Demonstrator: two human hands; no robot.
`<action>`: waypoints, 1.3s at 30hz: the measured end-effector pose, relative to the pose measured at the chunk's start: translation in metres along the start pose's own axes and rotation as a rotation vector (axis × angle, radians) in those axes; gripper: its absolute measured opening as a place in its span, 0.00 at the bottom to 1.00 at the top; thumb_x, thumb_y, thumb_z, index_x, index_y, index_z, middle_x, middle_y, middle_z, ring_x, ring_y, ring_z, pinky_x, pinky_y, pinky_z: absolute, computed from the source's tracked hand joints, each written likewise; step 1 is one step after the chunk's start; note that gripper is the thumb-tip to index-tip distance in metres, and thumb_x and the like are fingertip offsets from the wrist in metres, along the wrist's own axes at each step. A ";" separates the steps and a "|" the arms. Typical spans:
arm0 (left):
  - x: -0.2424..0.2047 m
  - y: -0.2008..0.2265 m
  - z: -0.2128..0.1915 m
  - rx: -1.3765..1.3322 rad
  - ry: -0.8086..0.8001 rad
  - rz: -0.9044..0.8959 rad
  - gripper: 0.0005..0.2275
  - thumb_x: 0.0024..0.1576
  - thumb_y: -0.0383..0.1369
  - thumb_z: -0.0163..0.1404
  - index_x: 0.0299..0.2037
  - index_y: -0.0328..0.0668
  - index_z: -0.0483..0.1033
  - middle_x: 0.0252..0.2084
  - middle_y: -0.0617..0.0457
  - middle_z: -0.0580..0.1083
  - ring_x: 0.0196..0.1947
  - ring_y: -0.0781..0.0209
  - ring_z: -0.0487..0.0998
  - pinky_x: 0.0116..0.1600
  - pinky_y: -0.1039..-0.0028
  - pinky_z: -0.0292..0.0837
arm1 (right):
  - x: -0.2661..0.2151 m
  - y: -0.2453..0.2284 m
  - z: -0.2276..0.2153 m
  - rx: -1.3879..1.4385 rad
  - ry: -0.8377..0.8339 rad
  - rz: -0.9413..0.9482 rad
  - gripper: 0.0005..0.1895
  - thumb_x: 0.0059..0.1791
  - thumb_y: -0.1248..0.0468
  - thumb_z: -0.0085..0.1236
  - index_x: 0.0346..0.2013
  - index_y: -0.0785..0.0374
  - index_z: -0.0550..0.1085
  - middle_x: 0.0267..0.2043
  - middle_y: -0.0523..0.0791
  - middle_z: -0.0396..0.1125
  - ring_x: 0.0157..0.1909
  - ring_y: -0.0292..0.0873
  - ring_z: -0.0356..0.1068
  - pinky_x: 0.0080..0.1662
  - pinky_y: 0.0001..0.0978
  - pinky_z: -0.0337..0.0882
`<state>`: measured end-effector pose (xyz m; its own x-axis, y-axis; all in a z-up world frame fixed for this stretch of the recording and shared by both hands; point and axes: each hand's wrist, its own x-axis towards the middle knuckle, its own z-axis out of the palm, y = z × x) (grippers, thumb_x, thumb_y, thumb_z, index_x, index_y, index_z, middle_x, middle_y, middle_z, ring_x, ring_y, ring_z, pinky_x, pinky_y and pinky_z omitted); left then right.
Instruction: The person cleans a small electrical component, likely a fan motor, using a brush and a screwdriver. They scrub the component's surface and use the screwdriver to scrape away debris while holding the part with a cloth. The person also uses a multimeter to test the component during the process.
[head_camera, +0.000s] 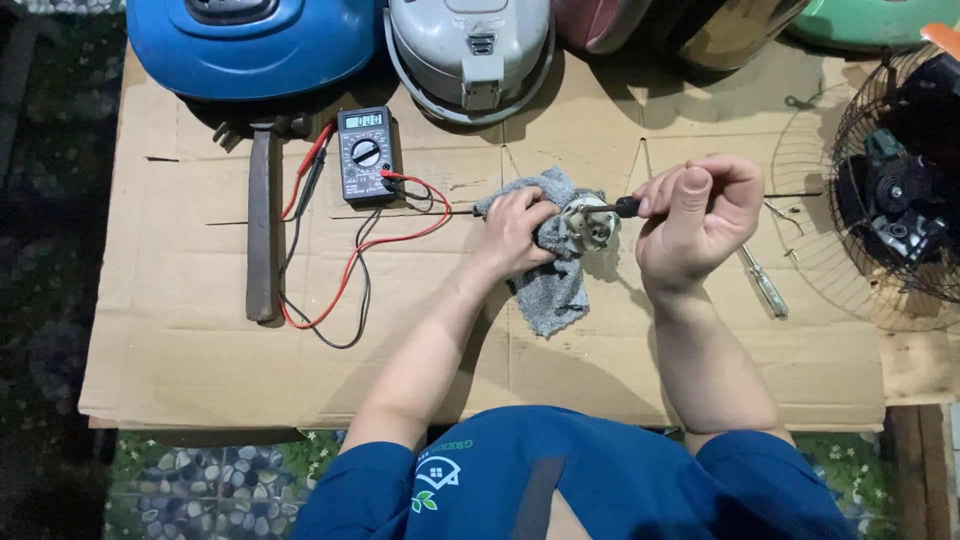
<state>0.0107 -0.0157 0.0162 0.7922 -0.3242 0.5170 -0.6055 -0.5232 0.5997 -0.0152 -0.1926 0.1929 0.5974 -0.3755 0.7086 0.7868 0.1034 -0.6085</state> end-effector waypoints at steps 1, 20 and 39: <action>0.000 -0.001 0.000 0.001 -0.001 0.001 0.29 0.28 0.43 0.69 0.43 0.56 0.77 0.42 0.54 0.68 0.42 0.44 0.77 0.45 0.53 0.69 | 0.000 0.000 0.001 0.001 0.001 -0.001 0.09 0.60 0.68 0.48 0.42 0.73 0.63 0.15 0.49 0.55 0.16 0.46 0.63 0.28 0.39 0.73; 0.001 -0.002 -0.001 0.000 -0.012 0.011 0.28 0.30 0.44 0.68 0.44 0.56 0.77 0.43 0.53 0.68 0.42 0.43 0.77 0.46 0.52 0.69 | 0.002 0.009 0.001 -0.048 0.001 -0.002 0.08 0.60 0.70 0.48 0.41 0.73 0.63 0.15 0.49 0.55 0.15 0.44 0.63 0.28 0.39 0.73; -0.004 -0.002 0.004 0.039 -0.008 -0.032 0.28 0.30 0.43 0.68 0.45 0.54 0.78 0.50 0.52 0.71 0.50 0.45 0.77 0.52 0.55 0.69 | 0.020 -0.017 -0.004 0.056 -0.613 0.540 0.12 0.53 0.68 0.53 0.45 0.77 0.75 0.26 0.54 0.70 0.30 0.39 0.75 0.35 0.31 0.77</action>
<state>0.0085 -0.0162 0.0108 0.8118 -0.3131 0.4928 -0.5765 -0.5633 0.5918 -0.0174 -0.2060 0.2163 0.8621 0.3081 0.4023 0.3632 0.1781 -0.9145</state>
